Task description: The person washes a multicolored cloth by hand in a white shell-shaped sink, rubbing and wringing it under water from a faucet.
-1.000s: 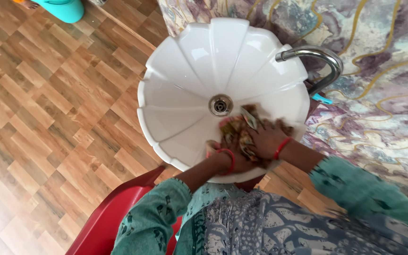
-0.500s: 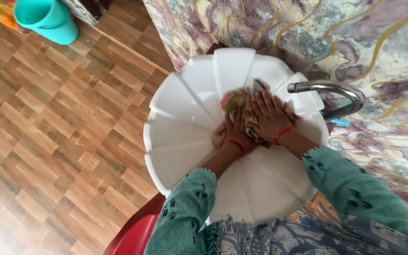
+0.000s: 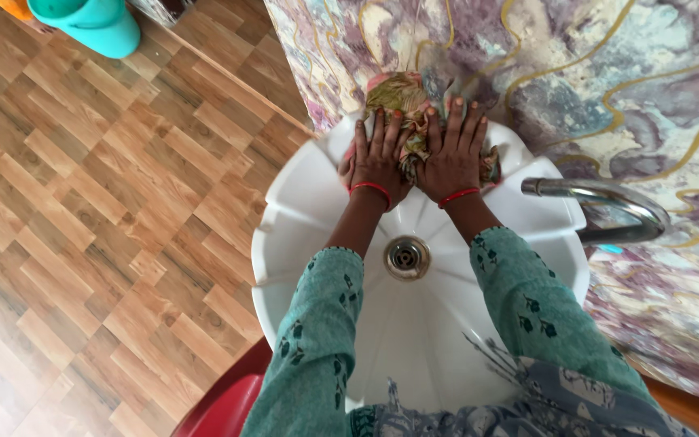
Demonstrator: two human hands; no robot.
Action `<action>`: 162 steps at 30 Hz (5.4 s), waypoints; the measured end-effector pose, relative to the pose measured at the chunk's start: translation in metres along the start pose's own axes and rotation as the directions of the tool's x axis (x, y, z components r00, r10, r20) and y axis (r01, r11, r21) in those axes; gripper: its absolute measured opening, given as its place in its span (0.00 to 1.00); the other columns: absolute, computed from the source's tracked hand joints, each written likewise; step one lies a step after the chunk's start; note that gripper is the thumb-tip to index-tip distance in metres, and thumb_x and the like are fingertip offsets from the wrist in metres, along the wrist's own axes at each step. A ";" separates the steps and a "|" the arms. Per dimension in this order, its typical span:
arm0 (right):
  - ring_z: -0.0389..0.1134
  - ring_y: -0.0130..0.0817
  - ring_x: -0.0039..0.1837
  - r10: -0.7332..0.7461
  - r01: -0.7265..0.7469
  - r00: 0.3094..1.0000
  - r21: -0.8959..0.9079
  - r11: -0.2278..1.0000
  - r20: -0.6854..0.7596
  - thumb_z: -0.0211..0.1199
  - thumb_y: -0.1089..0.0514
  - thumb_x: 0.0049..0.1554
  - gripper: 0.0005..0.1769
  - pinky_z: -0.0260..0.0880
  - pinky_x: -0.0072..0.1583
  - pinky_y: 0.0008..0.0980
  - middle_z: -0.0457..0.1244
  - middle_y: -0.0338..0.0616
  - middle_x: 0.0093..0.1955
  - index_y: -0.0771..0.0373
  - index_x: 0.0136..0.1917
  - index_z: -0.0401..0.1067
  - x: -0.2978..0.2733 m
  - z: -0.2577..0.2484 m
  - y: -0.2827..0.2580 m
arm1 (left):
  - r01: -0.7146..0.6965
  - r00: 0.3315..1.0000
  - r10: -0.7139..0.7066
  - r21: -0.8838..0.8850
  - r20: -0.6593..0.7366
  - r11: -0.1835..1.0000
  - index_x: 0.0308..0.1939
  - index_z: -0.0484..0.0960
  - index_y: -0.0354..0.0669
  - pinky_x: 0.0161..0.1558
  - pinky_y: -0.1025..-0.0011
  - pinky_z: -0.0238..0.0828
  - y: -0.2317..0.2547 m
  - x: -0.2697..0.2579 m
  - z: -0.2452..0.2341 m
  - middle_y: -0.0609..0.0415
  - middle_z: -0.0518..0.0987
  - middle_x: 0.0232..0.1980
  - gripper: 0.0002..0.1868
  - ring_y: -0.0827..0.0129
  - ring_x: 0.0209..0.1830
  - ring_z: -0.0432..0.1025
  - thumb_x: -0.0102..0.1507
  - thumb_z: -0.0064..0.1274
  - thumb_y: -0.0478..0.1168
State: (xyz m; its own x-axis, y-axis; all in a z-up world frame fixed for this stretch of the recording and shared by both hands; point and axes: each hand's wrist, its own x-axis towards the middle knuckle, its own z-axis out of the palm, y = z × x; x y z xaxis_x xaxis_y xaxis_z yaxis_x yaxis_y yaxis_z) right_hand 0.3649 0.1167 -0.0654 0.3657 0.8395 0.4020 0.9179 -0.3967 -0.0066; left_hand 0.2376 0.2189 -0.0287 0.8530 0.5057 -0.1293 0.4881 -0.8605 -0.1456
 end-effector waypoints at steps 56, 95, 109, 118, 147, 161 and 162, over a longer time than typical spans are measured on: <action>0.37 0.55 0.86 -0.188 0.304 0.936 -0.413 0.859 0.299 0.48 0.41 0.61 0.41 0.29 0.78 0.68 0.40 0.58 0.86 0.61 0.82 0.54 0.032 0.019 -0.078 | -0.103 0.990 0.085 0.161 0.116 0.982 0.83 0.39 0.36 0.69 0.31 0.35 -0.075 -0.022 -0.003 0.29 0.37 0.83 0.74 0.31 0.79 0.38 0.52 0.39 0.87; 0.34 0.73 0.84 -0.235 0.281 0.895 -0.070 0.957 0.379 0.51 0.42 0.57 0.50 0.31 0.78 0.68 0.37 0.75 0.83 0.79 0.81 0.46 -0.076 0.061 -0.132 | -0.272 0.939 0.271 -0.023 0.214 0.962 0.81 0.43 0.34 0.76 0.45 0.13 -0.083 -0.123 0.008 0.36 0.36 0.84 0.71 0.48 0.84 0.27 0.53 0.42 0.84; 0.28 0.63 0.87 -0.020 0.064 0.966 -0.165 0.984 0.257 0.47 0.40 0.62 0.49 0.23 0.80 0.67 0.32 0.65 0.88 0.72 0.86 0.45 0.036 0.034 -0.089 | -0.063 0.989 0.083 0.151 -0.125 0.986 0.88 0.45 0.36 0.59 0.42 0.59 -0.089 0.015 0.028 0.25 0.54 0.77 0.56 0.36 0.64 0.62 0.66 0.53 0.63; 0.26 0.64 0.86 -0.092 0.211 0.881 -0.211 0.954 0.464 0.43 0.37 0.60 0.49 0.24 0.77 0.68 0.31 0.66 0.86 0.71 0.83 0.41 -0.069 0.039 -0.107 | -0.333 0.883 0.283 0.072 0.375 0.940 0.82 0.38 0.39 0.76 0.37 0.12 -0.061 -0.110 -0.019 0.38 0.33 0.85 0.77 0.44 0.85 0.23 0.46 0.46 0.89; 0.32 0.73 0.83 -0.233 0.338 0.840 -0.137 0.931 0.490 0.43 0.42 0.60 0.45 0.27 0.77 0.71 0.42 0.72 0.82 0.77 0.80 0.48 -0.031 0.032 -0.078 | -0.315 0.887 0.223 0.176 0.404 0.933 0.82 0.36 0.38 0.71 0.31 0.14 -0.040 -0.043 0.010 0.37 0.32 0.85 0.75 0.43 0.84 0.23 0.51 0.42 0.88; 0.14 0.66 0.84 -0.038 0.212 0.635 -0.126 0.969 0.772 0.45 0.35 0.61 0.54 0.19 0.76 0.67 0.19 0.68 0.85 0.71 0.83 0.28 -0.137 0.004 -0.106 | -0.221 0.929 0.160 0.155 0.334 0.963 0.82 0.36 0.45 0.69 0.24 0.19 0.008 -0.139 0.086 0.38 0.22 0.83 0.70 0.41 0.82 0.19 0.52 0.47 0.82; 0.14 0.66 0.84 -0.036 0.210 0.634 -0.127 0.969 0.773 0.45 0.35 0.61 0.54 0.19 0.76 0.67 0.19 0.68 0.85 0.71 0.83 0.28 -0.147 -0.004 -0.109 | -0.255 0.833 0.226 -0.012 0.505 0.967 0.83 0.34 0.44 0.67 0.26 0.19 0.012 -0.152 0.076 0.35 0.19 0.82 0.76 0.39 0.82 0.16 0.48 0.48 0.86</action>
State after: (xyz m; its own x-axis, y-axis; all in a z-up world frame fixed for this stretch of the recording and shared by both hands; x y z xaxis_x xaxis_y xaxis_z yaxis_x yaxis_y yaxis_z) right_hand 0.2107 0.0351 -0.1196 0.3180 0.8331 -0.4525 0.9470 -0.2557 0.1946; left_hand 0.0992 0.1366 -0.0855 0.7274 0.2576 -0.6360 0.2563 -0.9618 -0.0965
